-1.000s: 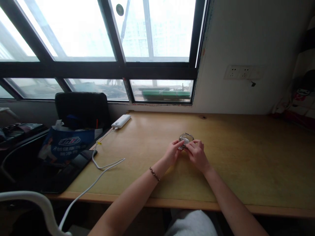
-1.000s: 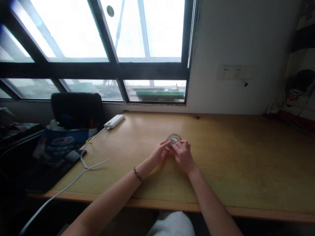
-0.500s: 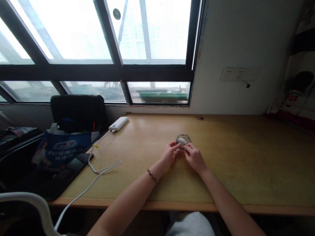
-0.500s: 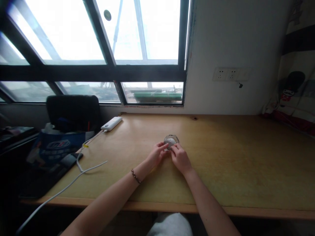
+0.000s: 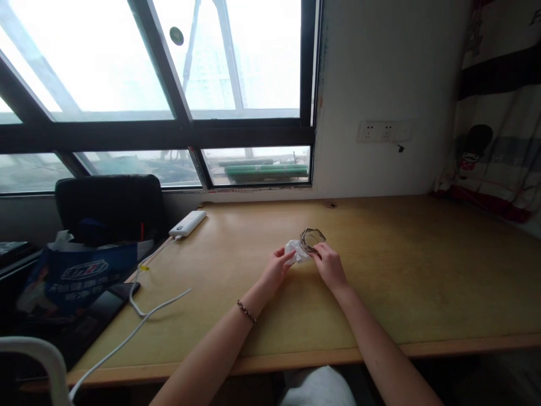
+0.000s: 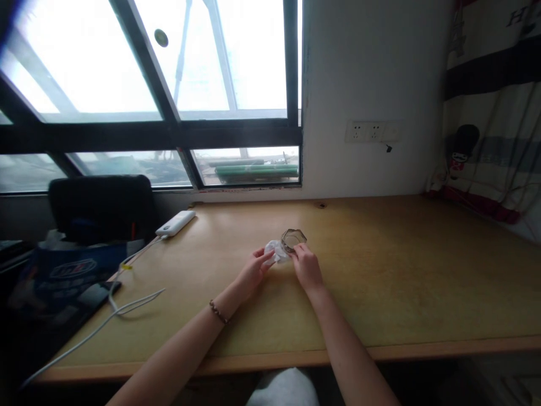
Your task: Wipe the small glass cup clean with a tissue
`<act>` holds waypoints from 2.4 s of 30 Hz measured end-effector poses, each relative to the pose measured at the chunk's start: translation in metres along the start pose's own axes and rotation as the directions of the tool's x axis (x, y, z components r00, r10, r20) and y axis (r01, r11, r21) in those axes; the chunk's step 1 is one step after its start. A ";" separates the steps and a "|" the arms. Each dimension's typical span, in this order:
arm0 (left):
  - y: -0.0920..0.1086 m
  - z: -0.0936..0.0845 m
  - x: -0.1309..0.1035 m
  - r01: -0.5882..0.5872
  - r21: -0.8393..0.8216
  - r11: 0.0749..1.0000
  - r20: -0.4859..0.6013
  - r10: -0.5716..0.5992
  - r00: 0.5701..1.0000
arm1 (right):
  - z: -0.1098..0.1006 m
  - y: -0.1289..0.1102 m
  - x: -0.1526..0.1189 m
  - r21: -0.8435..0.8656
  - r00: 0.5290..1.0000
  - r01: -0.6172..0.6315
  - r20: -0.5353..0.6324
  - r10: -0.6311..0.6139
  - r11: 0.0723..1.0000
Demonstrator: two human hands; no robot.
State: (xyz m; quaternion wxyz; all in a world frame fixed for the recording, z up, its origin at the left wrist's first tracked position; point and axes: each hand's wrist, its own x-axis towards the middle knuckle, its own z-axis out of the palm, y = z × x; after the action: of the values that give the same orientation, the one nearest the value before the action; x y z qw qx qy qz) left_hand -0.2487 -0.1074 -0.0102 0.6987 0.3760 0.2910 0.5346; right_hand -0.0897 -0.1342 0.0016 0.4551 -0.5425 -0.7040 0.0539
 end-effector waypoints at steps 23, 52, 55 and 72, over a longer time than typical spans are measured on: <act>0.007 0.003 0.003 0.093 -0.048 0.994 -0.122 -0.098 0.988 | -0.110 0.261 0.081 -0.367 0.998 -0.023 0.046 0.043 0.930; 0.010 0.008 -0.011 0.237 -0.032 0.971 0.085 -0.233 0.969 | 0.024 0.007 0.015 0.604 0.878 -0.477 0.356 0.320 0.638; 0.009 0.008 -0.011 0.202 0.071 0.977 0.109 -0.209 0.972 | 0.032 0.003 0.004 0.614 0.870 -0.493 0.344 0.353 0.617; 0.000 -0.009 0.000 0.111 0.284 0.953 -0.031 -0.107 0.994 | 0.012 0.036 0.007 0.706 0.762 -0.610 0.399 0.510 0.360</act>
State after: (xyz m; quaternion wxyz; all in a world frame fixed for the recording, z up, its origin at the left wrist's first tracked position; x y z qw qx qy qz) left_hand -0.2560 -0.1051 -0.0150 0.6634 0.4520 0.3904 0.4507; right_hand -0.0722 -0.1089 -0.0212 0.5624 -0.4770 -0.3954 0.5475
